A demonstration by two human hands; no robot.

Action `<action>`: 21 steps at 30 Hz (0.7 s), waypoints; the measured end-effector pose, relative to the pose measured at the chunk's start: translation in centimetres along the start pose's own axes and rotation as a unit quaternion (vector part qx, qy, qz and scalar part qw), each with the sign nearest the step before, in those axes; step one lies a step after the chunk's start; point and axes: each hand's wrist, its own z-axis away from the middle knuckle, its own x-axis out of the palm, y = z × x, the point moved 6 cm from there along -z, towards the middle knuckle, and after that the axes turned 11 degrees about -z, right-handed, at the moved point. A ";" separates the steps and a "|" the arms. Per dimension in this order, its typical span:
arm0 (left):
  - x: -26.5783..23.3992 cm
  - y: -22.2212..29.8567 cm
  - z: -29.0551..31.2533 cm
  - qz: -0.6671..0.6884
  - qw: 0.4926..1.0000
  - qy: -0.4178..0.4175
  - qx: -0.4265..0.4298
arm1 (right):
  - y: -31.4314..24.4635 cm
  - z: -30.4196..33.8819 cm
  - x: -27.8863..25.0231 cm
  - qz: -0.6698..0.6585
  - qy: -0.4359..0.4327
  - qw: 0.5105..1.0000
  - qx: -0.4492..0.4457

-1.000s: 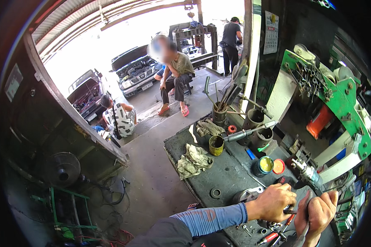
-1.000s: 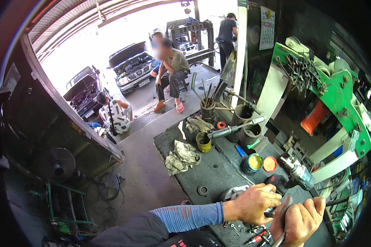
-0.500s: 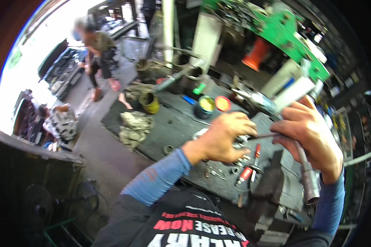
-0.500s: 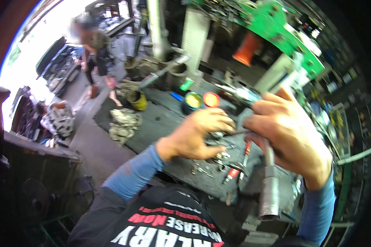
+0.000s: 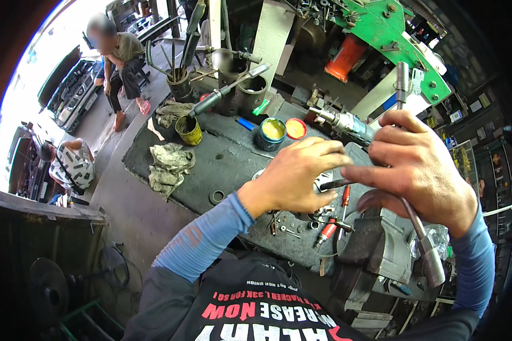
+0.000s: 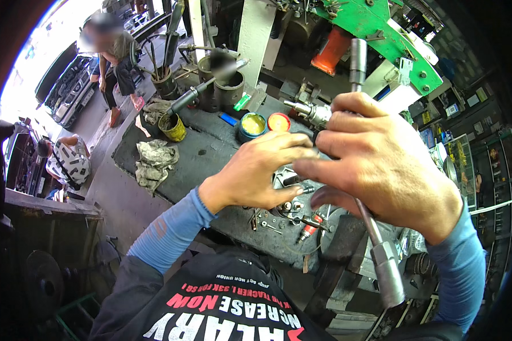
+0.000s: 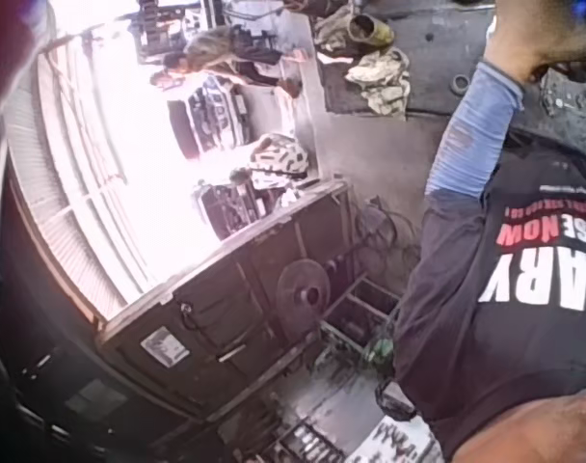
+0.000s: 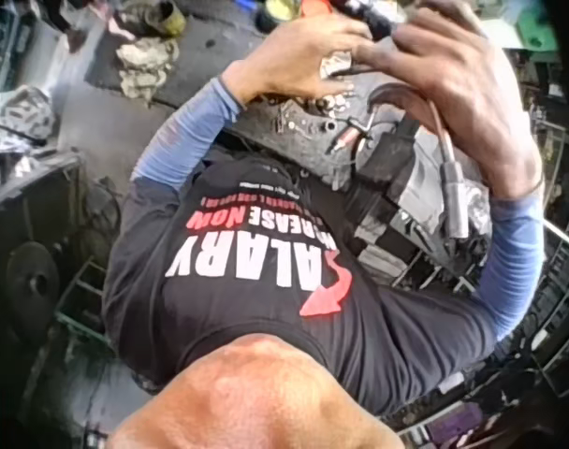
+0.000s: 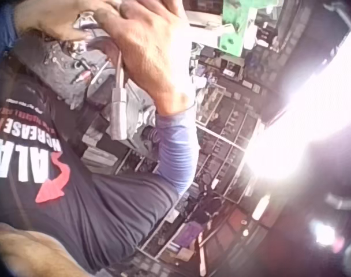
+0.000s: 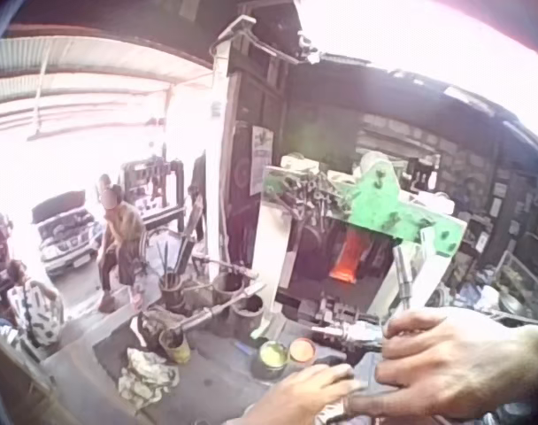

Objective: The person assembles a mechanical component on a workbench. They place a small ring into a cylindrical part, insert a metal plate, and secure it with screws using a screwdriver and a power drill.

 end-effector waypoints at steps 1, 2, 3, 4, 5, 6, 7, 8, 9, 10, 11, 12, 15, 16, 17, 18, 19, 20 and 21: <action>0.3 0.0 -0.3 -0.035 0.999 0.019 -0.003 | 0.0 -0.2 0.1 -0.043 -0.005 0.998 0.047; 0.6 -0.2 -0.2 -0.032 0.999 0.000 -0.027 | 0.3 -0.2 0.3 -0.086 -0.010 0.992 0.095; 0.9 -0.3 -0.1 -0.027 0.998 -0.020 -0.050 | 0.8 0.6 1.2 -0.067 0.066 0.992 0.087; 0.7 -0.7 0.2 -0.032 0.996 -0.037 -0.077 | 0.7 0.7 1.9 -0.024 0.105 0.987 0.116; 0.7 -0.6 0.4 -0.036 0.994 -0.021 -0.098 | 0.4 0.8 2.5 -0.004 0.162 0.980 0.119; 0.9 -0.7 0.5 -0.044 0.994 -0.014 -0.102 | 0.0 0.9 2.8 0.016 0.219 0.968 0.123; 1.0 -0.9 0.8 -0.048 0.993 -0.007 -0.106 | -1.0 0.1 2.6 0.038 0.276 0.950 0.143; 1.2 -0.9 0.7 -0.052 0.993 -0.002 -0.106 | -1.6 -0.1 2.6 0.047 0.327 0.932 0.149; 1.2 -1.1 0.9 -0.046 0.992 0.029 -0.110 | -2.0 -0.4 2.9 0.050 0.360 0.919 0.153; 1.2 -0.8 0.7 -0.041 0.992 0.018 -0.116 | -2.1 -0.3 2.9 0.058 0.395 0.903 0.161; 1.0 -0.5 0.5 -0.036 0.992 0.007 -0.122 | -2.2 -0.2 3.1 0.068 0.424 0.886 0.175; 1.0 -0.3 0.4 -0.032 0.991 -0.004 -0.129 | -2.3 -0.2 3.3 0.078 0.433 0.876 0.199; 0.9 -0.5 0.4 -0.044 0.988 -0.011 -0.149 | -2.6 -0.1 3.3 0.104 0.429 0.853 0.279; 1.0 -0.5 0.4 -0.042 0.986 -0.016 -0.161 | -2.8 -0.4 3.2 0.101 0.413 0.852 0.305; 0.9 -0.6 0.4 -0.035 0.988 -0.004 -0.149 | -2.8 -0.8 3.0 0.090 0.399 0.862 0.300; 2.2 -1.7 0.8 -0.076 0.994 0.023 -0.071 | -2.8 -1.1 2.7 0.079 0.385 0.871 0.295; 1.8 -1.6 0.5 -0.060 0.995 0.009 -0.082 | -2.4 -1.3 2.7 0.083 0.312 0.891 0.319; 1.4 -1.3 0.3 -0.044 0.995 -0.006 -0.093 | -2.1 -1.0 2.5 0.046 0.268 0.918 0.290; 0.9 -0.7 0.2 -0.031 0.992 -0.006 -0.118 | -1.8 -0.6 2.2 0.035 0.222 0.937 0.266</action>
